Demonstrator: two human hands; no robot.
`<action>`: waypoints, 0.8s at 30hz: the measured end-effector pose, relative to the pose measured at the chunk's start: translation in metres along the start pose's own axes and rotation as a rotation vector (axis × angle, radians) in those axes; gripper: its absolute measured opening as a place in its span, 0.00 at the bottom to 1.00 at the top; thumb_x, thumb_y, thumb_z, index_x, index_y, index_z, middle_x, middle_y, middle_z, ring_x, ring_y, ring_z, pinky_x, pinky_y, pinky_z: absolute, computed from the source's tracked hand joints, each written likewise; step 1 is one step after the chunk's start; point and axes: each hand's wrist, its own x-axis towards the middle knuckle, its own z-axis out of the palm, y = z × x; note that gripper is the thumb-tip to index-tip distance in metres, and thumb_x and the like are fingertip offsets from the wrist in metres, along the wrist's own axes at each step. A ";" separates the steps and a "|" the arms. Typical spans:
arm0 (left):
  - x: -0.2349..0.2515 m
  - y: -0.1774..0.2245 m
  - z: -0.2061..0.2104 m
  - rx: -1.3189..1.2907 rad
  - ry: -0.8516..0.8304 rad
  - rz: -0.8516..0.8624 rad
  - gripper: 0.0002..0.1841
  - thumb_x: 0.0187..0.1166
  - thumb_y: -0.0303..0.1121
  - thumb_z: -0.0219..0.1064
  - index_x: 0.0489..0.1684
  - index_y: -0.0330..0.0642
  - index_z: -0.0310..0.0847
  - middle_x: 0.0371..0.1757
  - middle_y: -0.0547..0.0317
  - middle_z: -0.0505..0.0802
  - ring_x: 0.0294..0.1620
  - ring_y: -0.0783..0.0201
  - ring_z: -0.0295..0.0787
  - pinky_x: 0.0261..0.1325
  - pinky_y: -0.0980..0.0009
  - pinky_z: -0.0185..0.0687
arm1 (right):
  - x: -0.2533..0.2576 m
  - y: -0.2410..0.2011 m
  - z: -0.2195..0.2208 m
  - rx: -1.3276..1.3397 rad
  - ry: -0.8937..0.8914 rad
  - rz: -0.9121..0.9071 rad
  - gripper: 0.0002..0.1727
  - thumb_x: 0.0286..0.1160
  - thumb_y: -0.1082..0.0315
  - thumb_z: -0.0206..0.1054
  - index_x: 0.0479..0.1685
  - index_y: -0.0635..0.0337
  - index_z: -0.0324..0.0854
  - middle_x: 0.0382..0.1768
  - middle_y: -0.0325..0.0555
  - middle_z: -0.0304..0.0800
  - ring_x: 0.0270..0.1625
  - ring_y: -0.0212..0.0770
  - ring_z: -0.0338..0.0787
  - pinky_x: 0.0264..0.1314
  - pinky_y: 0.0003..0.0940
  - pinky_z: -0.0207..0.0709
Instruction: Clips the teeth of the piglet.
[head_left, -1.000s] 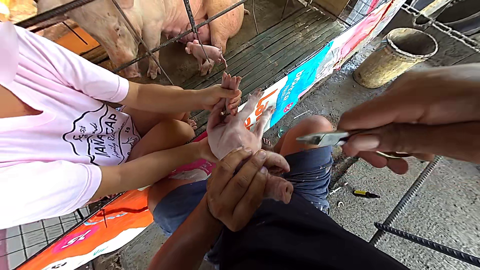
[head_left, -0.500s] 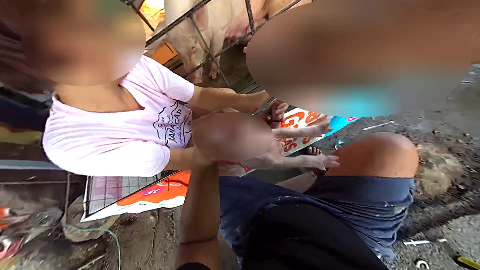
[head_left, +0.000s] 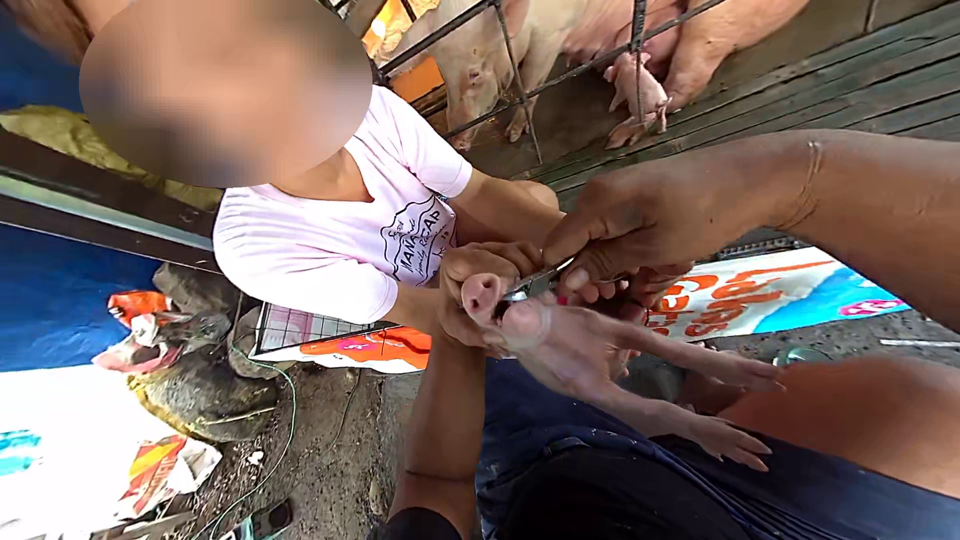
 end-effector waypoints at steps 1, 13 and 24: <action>0.001 -0.001 0.000 -0.014 0.009 -0.004 0.15 0.73 0.47 0.76 0.30 0.45 0.87 0.31 0.62 0.91 0.39 0.67 0.89 0.46 0.69 0.85 | 0.002 0.002 -0.001 0.008 -0.002 -0.002 0.12 0.87 0.63 0.63 0.40 0.57 0.91 0.19 0.35 0.87 0.15 0.25 0.82 0.11 0.18 0.72; -0.008 -0.018 -0.024 -0.043 -0.043 -0.022 0.17 0.73 0.47 0.76 0.28 0.41 0.85 0.33 0.53 0.92 0.39 0.61 0.91 0.43 0.65 0.87 | 0.016 0.006 -0.033 -0.211 -0.075 -0.081 0.13 0.87 0.60 0.63 0.41 0.54 0.92 0.20 0.29 0.84 0.19 0.20 0.79 0.19 0.16 0.71; -0.029 -0.029 -0.035 -0.120 0.014 -0.099 0.14 0.69 0.44 0.78 0.29 0.40 0.88 0.38 0.49 0.93 0.44 0.56 0.92 0.47 0.60 0.87 | 0.021 -0.013 -0.031 -0.367 -0.055 0.040 0.09 0.83 0.65 0.67 0.40 0.54 0.93 0.17 0.34 0.84 0.16 0.24 0.81 0.16 0.17 0.74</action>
